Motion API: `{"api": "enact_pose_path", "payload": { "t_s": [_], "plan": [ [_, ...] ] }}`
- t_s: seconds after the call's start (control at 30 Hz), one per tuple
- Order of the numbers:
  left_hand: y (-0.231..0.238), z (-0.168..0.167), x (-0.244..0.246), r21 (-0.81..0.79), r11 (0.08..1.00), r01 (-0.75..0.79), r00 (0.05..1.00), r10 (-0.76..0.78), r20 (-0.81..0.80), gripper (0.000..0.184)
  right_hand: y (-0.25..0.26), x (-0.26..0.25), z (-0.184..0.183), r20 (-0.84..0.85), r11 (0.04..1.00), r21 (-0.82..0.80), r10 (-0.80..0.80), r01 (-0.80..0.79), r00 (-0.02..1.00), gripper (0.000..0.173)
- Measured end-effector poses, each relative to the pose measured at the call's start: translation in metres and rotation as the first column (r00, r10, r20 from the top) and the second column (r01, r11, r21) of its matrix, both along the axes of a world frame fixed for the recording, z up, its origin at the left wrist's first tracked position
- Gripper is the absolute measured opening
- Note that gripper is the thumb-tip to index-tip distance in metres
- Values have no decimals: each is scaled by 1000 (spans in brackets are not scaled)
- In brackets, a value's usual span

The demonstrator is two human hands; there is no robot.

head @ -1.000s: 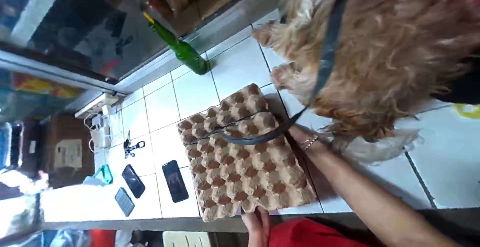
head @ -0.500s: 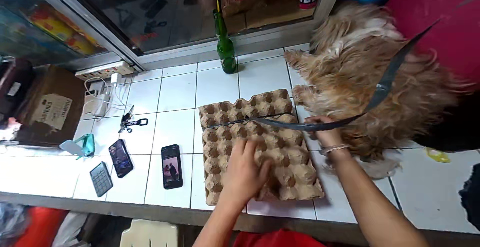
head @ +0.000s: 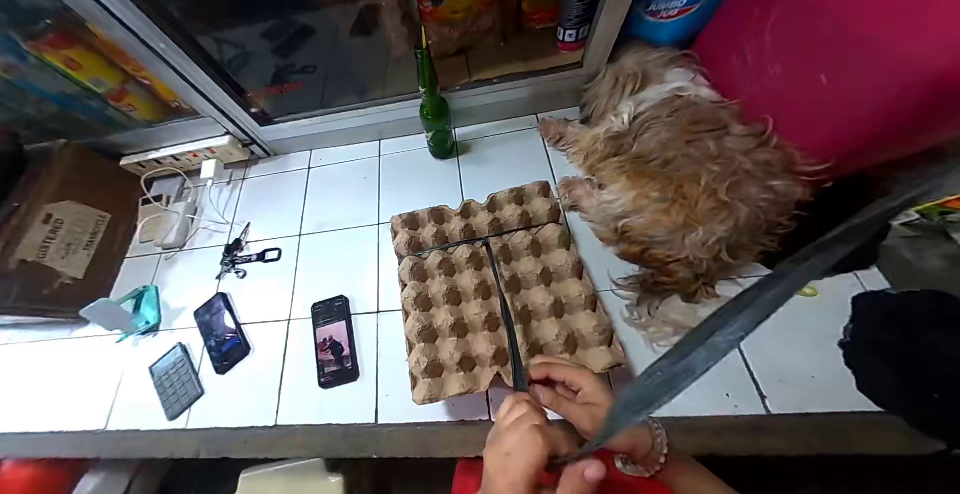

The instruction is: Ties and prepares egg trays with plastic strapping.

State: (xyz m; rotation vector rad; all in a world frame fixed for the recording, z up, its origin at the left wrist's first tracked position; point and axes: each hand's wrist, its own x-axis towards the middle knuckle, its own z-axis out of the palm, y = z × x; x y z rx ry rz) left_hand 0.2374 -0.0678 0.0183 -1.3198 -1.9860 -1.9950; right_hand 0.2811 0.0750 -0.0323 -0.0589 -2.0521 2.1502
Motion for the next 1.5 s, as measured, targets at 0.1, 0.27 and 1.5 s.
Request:
{"api": "enact_pose_path", "payload": {
  "t_s": [0.1,0.27,1.5],
  "plan": [
    [-4,-6,8,53,999,-2,1000,2,1,38,-12,-14,2,42,996,-37,-80,82,996,22],
    [-20,-14,22,67,992,108,993,-111,45,33,-12,-19,8,242,590,-807,299,20,923,48],
    [-93,-15,-7,-461,592,-661,719,675,-164,7,-46,-66,11,-5,388,902,450,-191,893,21]
  ]
}}
